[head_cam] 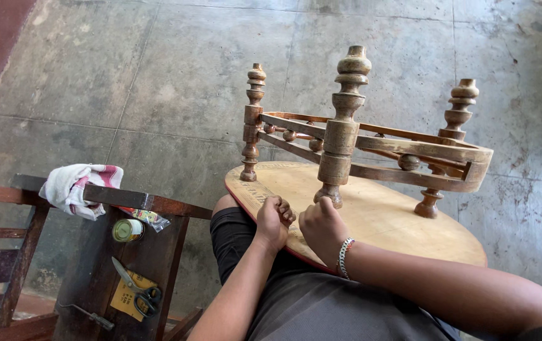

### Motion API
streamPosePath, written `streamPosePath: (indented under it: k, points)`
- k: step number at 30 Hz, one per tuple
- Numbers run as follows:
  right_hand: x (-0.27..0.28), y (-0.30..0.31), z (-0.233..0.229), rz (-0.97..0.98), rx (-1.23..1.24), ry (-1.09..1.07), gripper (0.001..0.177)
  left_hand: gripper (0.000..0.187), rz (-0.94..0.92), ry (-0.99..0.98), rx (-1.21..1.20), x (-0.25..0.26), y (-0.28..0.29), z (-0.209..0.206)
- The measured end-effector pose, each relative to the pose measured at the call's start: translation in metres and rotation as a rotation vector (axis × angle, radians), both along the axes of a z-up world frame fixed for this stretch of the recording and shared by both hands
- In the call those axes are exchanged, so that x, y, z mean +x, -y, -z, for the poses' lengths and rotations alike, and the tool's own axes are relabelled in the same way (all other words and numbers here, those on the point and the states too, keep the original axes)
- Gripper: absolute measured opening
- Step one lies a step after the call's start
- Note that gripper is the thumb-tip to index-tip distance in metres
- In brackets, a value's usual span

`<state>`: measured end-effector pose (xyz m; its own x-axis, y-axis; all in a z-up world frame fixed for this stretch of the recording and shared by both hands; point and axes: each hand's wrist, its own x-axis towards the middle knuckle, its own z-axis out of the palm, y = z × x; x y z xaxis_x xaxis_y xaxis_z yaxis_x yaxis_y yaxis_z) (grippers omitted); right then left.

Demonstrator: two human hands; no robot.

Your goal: The person sands the wooden legs and support frame of a small table by hand using a piece of sandpaper.

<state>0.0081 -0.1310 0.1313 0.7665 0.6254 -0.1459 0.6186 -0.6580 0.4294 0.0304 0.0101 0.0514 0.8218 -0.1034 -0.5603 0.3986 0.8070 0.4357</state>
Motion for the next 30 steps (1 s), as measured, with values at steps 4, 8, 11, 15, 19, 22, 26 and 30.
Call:
streamPosePath:
  k: [4, 8, 11, 15, 19, 22, 26, 30]
  points:
    - [0.015, -0.012, 0.006, -0.007, -0.091, 0.070, 0.014, 0.019, -0.025, 0.017, -0.025, 0.001, -0.004, 0.009]
    - [0.015, -0.020, 0.015, 0.077, -0.195, 0.083, 0.018, 0.022, -0.049, 0.102, 0.080, -0.001, 0.004, 0.021]
    - [-0.001, 0.000, 0.008, 0.013, 0.029, 0.095, 0.018, 0.011, 0.017, 0.091, 0.256, -0.003, 0.007, 0.014]
    - [0.013, -0.012, 0.004, 0.047, -0.048, 0.116, 0.017, 0.025, 0.101, 0.127, 0.386, -0.005, 0.008, -0.001]
    - [0.003, 0.017, -0.007, -0.019, 0.279, 0.062, 0.019, 0.026, 0.170, 0.132, 0.406, -0.006, 0.010, -0.013]
    - [-0.011, 0.066, -0.014, -0.088, 0.574, 0.046, 0.022, 0.030, 0.218, 0.169, 0.410, -0.006, 0.011, -0.015]
    - [-0.008, 0.106, -0.014, 0.533, 0.533, -0.313, 0.027, 0.047, 0.364, 0.207, 0.387, -0.008, 0.010, -0.014]
    - [0.017, 0.126, 0.014, 0.952, 0.876, -0.667, 0.037, 0.081, 0.616, 0.292, 0.327, -0.008, 0.016, -0.023]
